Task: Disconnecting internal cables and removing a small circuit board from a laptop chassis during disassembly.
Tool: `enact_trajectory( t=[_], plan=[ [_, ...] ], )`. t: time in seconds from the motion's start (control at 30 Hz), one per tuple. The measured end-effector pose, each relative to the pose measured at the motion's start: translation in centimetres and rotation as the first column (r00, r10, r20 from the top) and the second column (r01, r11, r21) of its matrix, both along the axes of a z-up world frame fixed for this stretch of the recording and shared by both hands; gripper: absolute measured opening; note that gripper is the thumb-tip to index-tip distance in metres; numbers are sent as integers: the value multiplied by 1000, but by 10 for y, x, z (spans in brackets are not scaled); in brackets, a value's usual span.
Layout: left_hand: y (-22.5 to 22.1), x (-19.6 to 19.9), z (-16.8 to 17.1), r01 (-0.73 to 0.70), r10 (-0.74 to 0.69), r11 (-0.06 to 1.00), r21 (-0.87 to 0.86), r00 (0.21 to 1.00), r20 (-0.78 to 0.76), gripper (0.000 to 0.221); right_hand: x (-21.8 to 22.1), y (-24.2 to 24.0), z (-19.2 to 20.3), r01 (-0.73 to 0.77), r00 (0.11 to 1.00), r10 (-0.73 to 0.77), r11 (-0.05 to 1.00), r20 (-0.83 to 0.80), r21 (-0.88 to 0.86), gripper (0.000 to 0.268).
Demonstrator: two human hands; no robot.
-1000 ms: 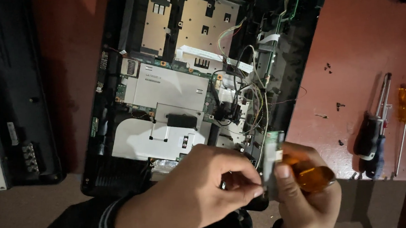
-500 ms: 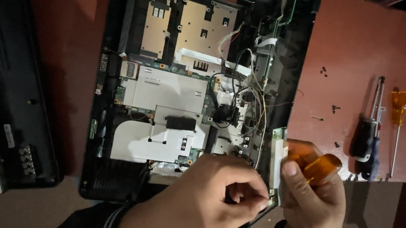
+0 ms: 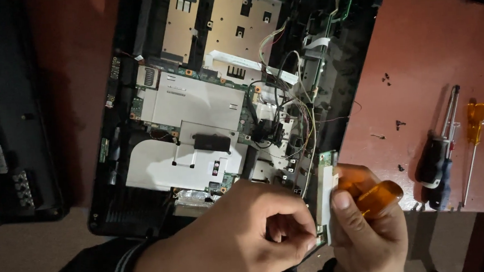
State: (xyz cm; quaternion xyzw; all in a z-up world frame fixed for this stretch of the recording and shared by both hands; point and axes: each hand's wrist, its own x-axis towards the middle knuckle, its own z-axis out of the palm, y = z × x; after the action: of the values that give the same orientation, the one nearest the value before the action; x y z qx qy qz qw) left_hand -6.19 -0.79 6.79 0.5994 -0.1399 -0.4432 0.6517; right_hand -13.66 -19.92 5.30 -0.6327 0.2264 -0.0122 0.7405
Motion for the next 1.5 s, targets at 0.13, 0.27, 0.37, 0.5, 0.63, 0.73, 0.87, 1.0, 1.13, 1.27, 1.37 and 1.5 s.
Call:
enact_trajectory(
  t=[0.13, 0.27, 0.37, 0.5, 0.63, 0.73, 0.87, 1.0, 1.13, 1.27, 1.37, 1.5],
  plan=[
    [1, 3, 2, 11, -12, 1000, -22, 998, -59, 9, 1, 3, 2, 111, 991, -112, 994, -77, -8, 30],
    [2, 2, 0, 38, -43, 998, -59, 995, -90, 4, 6, -1, 4, 10, 992, -8, 1000, -125, 15, 27],
    [0, 0, -1, 26, -30, 998, -49, 996, -87, 5, 6, -4, 5, -26, 986, 32, 999, -162, 36, 27],
    [-1, -3, -1, -9, 9, 1000, -20, 1000, -24, 6, 10, 0, 9, -56, 988, 60, 998, -141, 27, 27],
    [0, 3, 3, 52, -50, 999, 12, 991, -122, 6, 2, -1, 1, 27, 997, -24, 999, -71, 43, 27],
    [-1, 0, 2, 12, -12, 1000, 22, 999, -34, 8, 3, 0, 1, -37, 999, 37, 999, 3, 7, 27],
    [-2, -3, 1, -13, 15, 999, 32, 997, -69, 7, 5, 8, 7, -23, 999, 25, 997, 23, -74, 26],
    [-1, -3, 0, -22, 23, 1000, 17, 999, -28, 6, 11, 23, 20, -11, 999, -1, 961, -42, -276, 28],
    [0, -5, 0, -35, 35, 999, 25, 999, 16, 10, 8, 25, 18, 10, 996, -36, 953, -83, -303, 28],
    [2, -8, -6, -53, 74, 994, -91, 965, 252, 10, 10, 15, 7, 182, 980, -194, 968, -52, -172, 32],
    [-2, -20, -19, -131, 142, 990, -56, 866, 480, 11, 12, 5, 5, 17, 999, -16, 1000, 29, -8, 31],
    [-3, -22, -19, -219, 235, 970, -110, 704, 670, 9, 10, 2, -2, 112, 993, -113, 993, -33, -29, 27]
  ],
)
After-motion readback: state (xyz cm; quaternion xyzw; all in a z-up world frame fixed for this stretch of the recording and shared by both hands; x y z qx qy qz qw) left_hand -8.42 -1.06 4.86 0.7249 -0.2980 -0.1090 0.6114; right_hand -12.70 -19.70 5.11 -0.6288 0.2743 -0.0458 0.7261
